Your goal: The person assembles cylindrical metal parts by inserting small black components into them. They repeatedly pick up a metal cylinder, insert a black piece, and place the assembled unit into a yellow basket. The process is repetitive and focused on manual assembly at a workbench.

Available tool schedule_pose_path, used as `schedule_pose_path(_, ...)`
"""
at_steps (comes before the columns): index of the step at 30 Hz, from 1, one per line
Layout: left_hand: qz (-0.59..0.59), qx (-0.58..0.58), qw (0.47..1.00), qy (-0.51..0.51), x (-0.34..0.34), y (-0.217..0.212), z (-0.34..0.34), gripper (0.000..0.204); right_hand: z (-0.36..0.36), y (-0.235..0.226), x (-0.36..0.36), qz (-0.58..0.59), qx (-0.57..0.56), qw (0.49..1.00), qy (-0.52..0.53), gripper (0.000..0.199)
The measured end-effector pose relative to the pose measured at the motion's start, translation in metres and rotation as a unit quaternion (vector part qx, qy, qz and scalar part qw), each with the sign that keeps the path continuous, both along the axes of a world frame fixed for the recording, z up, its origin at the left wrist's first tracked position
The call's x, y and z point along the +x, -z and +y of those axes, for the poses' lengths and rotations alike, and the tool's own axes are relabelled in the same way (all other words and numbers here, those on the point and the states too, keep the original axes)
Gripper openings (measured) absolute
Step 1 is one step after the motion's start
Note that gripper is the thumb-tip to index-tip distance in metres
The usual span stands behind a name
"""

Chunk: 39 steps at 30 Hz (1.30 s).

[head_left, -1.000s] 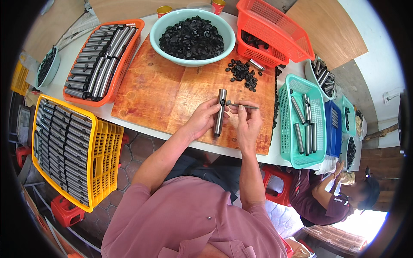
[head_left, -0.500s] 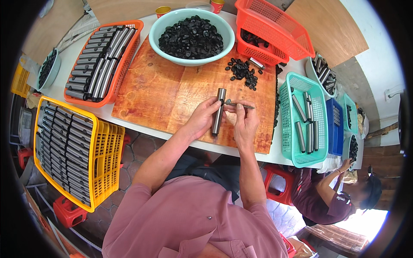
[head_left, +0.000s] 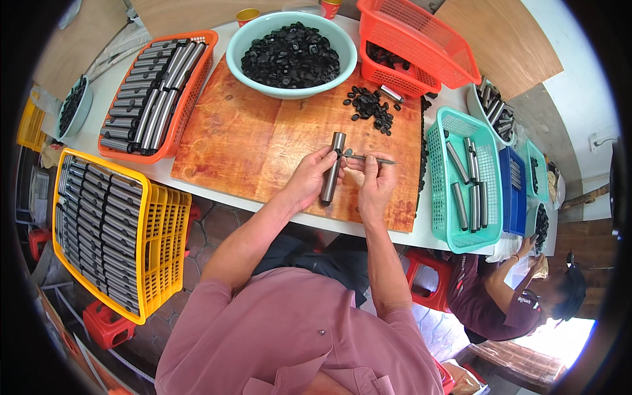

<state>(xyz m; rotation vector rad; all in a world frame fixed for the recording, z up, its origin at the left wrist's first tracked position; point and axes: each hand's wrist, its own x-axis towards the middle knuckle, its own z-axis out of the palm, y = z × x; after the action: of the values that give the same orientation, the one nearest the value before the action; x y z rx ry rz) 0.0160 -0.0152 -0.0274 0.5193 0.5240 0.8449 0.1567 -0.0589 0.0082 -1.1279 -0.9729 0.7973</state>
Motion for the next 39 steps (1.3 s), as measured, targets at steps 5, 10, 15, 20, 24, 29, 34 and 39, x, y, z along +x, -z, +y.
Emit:
schedule_pose_path(5, 0.005, 0.002, 1.000, -0.019, 0.003, -0.002, -0.001, 0.027, 0.000, -0.010, 0.018, -0.081, -0.004, 0.994, 0.069, 0.014)
schedule_pose_path(10, -0.034, -0.012, 0.999, -0.023, -0.003, -0.001, -0.001, 0.029, 0.009, -0.025, 0.081, -0.593, -0.133, 0.784, 0.128, 0.014)
schedule_pose_path(15, -0.042, -0.006, 0.999, -0.015, -0.002, 0.003, -0.002, 0.031, 0.011, 0.010, 0.108, -0.585, -0.189, 0.779, 0.125, 0.019)
schedule_pose_path(20, -0.053, -0.005, 0.998, -0.019, -0.003, 0.001, -0.004, 0.030, 0.011, 0.017, 0.109, -0.567, -0.210, 0.788, 0.121, 0.018)
schedule_pose_path(24, -0.060, -0.006, 0.998, -0.019, -0.004, -0.001, -0.005, 0.029, 0.009, -0.001, 0.087, -0.539, -0.141, 0.820, 0.130, 0.017)
schedule_pose_path(29, -0.052, -0.015, 0.998, -0.023, -0.004, 0.003, -0.003, 0.036, 0.027, 0.005, 0.040, -0.397, -0.111, 0.911, -0.007, 0.026)
schedule_pose_path(34, -0.064, -0.025, 0.997, -0.027, -0.004, 0.003, -0.005, 0.037, 0.033, 0.018, 0.027, -0.434, -0.142, 0.889, 0.009, 0.024)
schedule_pose_path(39, -0.058, -0.021, 0.998, -0.024, -0.004, -0.002, -0.006, 0.039, 0.032, 0.018, 0.030, -0.436, -0.080, 0.896, 0.036, 0.021)
